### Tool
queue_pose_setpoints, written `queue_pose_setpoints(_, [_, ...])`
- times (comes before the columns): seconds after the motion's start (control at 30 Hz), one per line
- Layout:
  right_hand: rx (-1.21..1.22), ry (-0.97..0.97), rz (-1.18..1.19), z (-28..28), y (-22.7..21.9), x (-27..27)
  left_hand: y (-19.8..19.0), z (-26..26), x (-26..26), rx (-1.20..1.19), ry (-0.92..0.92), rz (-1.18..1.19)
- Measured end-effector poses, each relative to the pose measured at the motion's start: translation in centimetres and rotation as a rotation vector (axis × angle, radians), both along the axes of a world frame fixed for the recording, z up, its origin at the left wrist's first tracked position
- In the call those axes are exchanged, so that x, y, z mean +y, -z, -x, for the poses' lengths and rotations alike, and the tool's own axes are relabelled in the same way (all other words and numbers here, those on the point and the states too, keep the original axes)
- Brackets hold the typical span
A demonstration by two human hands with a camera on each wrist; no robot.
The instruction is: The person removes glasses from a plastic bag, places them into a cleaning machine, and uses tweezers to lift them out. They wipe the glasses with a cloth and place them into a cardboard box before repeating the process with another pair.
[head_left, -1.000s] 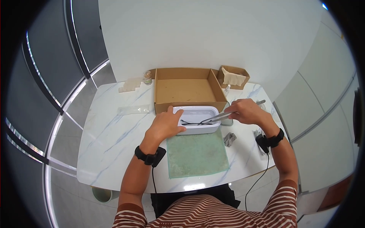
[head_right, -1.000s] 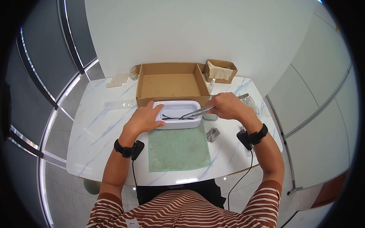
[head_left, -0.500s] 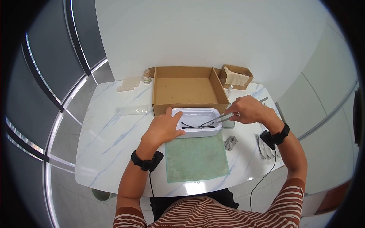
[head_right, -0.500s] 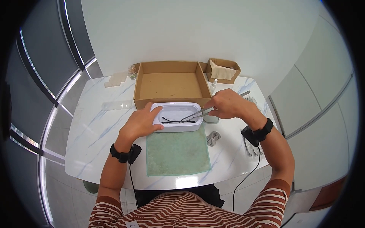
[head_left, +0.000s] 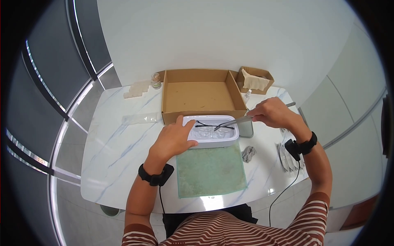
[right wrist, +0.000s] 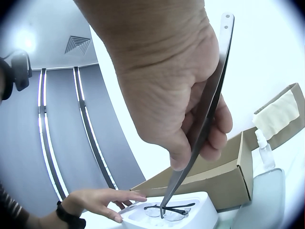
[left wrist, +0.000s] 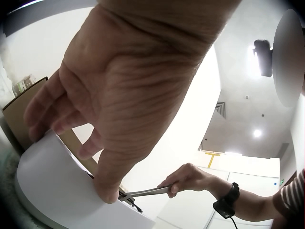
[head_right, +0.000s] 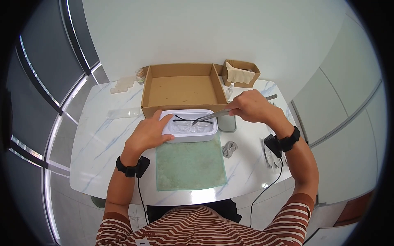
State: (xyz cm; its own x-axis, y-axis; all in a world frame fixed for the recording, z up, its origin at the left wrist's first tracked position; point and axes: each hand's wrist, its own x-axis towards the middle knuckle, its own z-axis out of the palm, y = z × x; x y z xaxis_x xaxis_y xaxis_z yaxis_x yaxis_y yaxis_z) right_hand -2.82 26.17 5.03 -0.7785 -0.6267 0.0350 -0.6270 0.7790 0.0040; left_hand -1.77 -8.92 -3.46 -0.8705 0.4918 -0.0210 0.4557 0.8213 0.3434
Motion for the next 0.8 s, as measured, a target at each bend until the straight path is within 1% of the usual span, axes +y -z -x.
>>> queue_pose_setpoints(0.07, [0.006,0.006,0.085,-0.4,-0.9,-0.2,0.1,-0.1,0.1,0.003,-0.001,-0.007])
queue_pose_setpoints(0.17, [0.009,0.022,0.079,-0.6,-1.4,-0.3,0.1,-0.1,0.1,0.035,-0.015,-0.011])
queue_pose_setpoints(0.23, [0.007,-0.002,0.090,-0.4,-1.0,-0.1,0.3,0.1,0.0,0.029,-0.022,-0.081])
queue_pose_setpoints(0.3, [0.006,-0.025,0.102,-0.2,-0.2,0.1,-0.2,0.0,0.1,0.019,-0.018,-0.062])
queue_pose_setpoints(0.37, [-0.016,0.039,0.026,-0.1,0.6,-0.1,-0.4,-0.1,0.1,0.010,-0.015,-0.042])
queue_pose_setpoints(0.5, [-0.039,0.080,0.003,0.2,1.6,-0.4,-0.3,-0.1,0.1,0.007,-0.012,-0.033])
queue_pose_setpoints(0.6, [-0.037,0.072,0.030,0.4,2.7,-0.2,-0.2,0.0,0.0,0.006,-0.008,-0.032])
queue_pose_setpoints(0.67, [-0.081,0.039,0.080,0.3,3.3,-0.2,-0.1,0.0,0.0,0.004,-0.007,-0.035])
queue_pose_setpoints(0.8, [-0.056,0.064,0.098,0.3,3.5,-0.3,0.0,0.0,-0.1,0.011,-0.004,-0.031])
